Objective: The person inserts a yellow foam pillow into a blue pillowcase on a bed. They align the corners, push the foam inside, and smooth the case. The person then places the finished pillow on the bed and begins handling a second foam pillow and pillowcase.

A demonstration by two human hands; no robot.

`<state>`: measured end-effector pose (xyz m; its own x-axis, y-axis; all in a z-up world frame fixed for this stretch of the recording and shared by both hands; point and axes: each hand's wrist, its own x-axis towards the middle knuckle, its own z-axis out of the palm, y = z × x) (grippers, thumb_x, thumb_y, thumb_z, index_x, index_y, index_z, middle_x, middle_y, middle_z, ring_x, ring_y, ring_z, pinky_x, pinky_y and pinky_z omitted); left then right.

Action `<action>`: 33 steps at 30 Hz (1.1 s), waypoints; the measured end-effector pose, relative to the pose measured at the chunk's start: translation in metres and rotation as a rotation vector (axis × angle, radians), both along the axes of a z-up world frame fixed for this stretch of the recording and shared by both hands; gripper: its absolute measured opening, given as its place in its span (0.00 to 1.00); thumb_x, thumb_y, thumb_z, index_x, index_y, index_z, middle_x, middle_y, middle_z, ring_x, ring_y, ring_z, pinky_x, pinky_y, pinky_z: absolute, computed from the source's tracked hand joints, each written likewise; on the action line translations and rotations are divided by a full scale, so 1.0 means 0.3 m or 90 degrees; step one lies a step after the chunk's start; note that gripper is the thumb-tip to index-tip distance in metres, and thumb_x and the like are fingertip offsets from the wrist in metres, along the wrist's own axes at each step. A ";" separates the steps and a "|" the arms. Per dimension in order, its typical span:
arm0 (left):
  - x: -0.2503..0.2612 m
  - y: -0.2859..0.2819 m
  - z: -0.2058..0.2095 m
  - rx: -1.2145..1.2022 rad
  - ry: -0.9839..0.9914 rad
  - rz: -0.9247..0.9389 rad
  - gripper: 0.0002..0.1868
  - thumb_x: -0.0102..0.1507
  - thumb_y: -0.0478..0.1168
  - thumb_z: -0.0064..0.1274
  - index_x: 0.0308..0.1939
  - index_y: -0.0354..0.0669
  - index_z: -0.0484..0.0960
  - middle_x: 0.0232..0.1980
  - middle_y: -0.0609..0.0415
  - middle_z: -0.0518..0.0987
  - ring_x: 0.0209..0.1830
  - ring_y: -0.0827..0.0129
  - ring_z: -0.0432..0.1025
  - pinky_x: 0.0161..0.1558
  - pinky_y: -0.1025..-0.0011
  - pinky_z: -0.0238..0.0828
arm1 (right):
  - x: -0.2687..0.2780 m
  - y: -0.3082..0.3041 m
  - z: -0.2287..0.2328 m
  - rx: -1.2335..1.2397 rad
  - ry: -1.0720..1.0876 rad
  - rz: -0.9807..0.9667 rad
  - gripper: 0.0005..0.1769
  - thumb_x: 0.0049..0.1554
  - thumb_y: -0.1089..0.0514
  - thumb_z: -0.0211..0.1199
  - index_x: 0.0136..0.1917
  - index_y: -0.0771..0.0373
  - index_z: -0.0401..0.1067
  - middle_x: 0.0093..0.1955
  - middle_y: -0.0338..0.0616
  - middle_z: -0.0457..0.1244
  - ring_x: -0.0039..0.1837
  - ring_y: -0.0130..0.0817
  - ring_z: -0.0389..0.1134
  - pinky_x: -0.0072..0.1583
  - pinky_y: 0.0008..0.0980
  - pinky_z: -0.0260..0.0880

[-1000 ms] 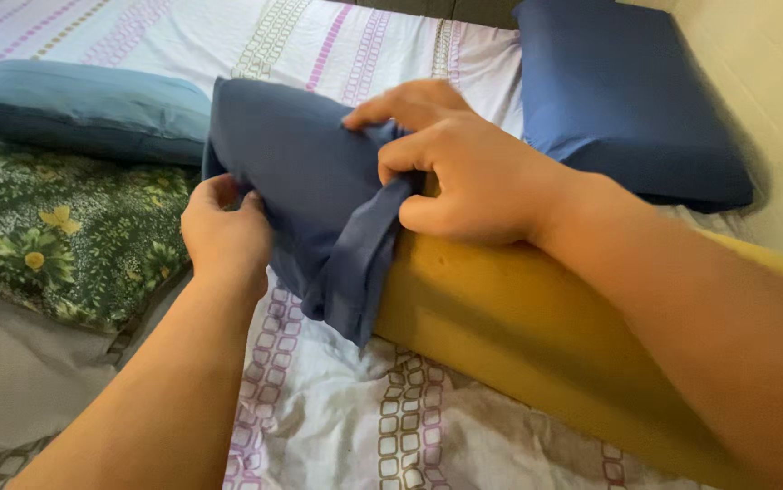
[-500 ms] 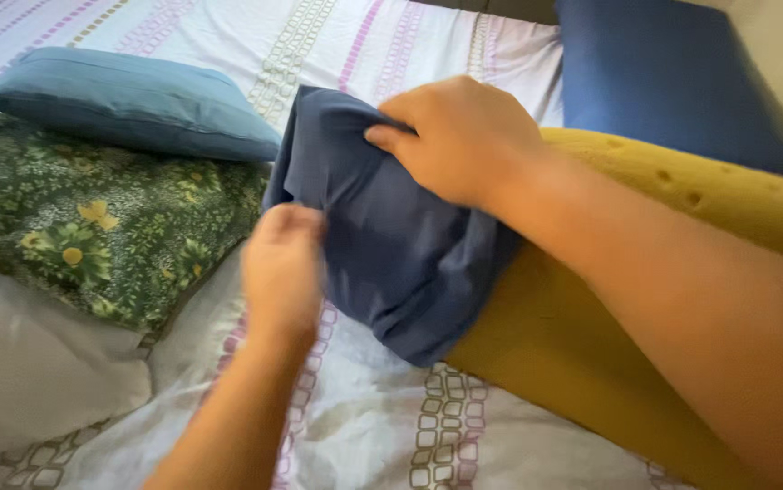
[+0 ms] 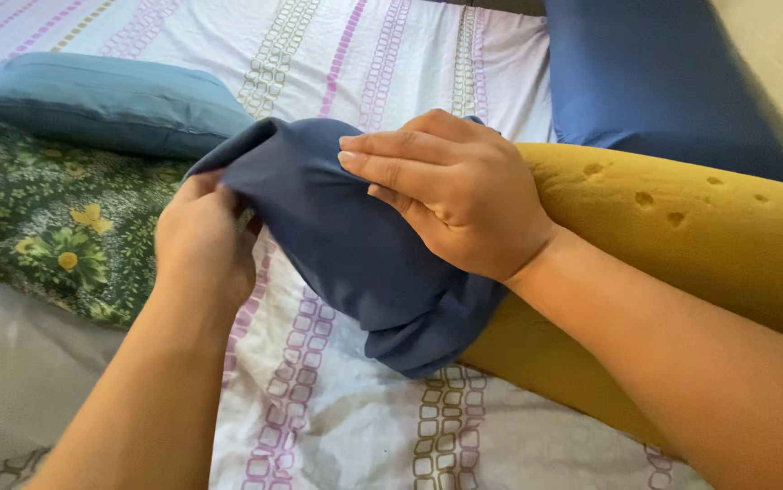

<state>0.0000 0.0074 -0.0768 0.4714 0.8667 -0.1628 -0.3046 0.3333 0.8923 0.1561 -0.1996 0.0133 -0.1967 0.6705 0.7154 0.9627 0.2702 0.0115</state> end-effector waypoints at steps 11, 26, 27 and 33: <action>-0.080 -0.124 0.011 0.191 0.204 -0.054 0.10 0.69 0.43 0.54 0.45 0.40 0.81 0.37 0.56 0.77 0.33 0.72 0.65 0.36 0.66 0.61 | 0.007 0.134 -0.042 -0.128 0.319 -0.058 0.08 0.61 0.55 0.66 0.53 0.58 0.80 0.58 0.36 0.72 0.60 0.35 0.73 0.60 0.32 0.71; -0.116 -0.190 0.086 0.199 0.013 -0.273 0.05 0.67 0.39 0.53 0.38 0.43 0.80 0.36 0.65 0.74 0.39 0.80 0.64 0.44 0.79 0.59 | -0.079 0.130 -0.174 -0.158 -0.062 -0.154 0.06 0.46 0.56 0.68 0.37 0.45 0.82 0.58 0.32 0.68 0.67 0.37 0.62 0.63 0.50 0.57; -0.113 -0.186 0.086 0.191 0.036 -0.300 0.04 0.66 0.38 0.54 0.38 0.42 0.80 0.36 0.66 0.73 0.38 0.80 0.63 0.42 0.80 0.59 | -0.073 0.144 -0.190 -0.170 -0.049 -0.158 0.04 0.47 0.54 0.68 0.39 0.46 0.82 0.58 0.33 0.68 0.67 0.38 0.63 0.63 0.52 0.57; -0.126 -0.133 0.117 0.290 0.269 -0.012 0.16 0.68 0.47 0.58 0.33 0.37 0.85 0.27 0.64 0.72 0.30 0.77 0.61 0.32 0.74 0.58 | 0.003 0.234 -0.196 -0.310 0.509 -0.129 0.12 0.60 0.47 0.64 0.49 0.55 0.78 0.52 0.41 0.71 0.56 0.39 0.73 0.58 0.34 0.71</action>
<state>-0.0377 -0.0324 -0.0418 0.4625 0.8854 0.0461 0.1087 -0.1082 0.9882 0.1569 -0.1296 -0.0454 0.3817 0.8973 0.2216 0.6665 -0.1011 -0.7386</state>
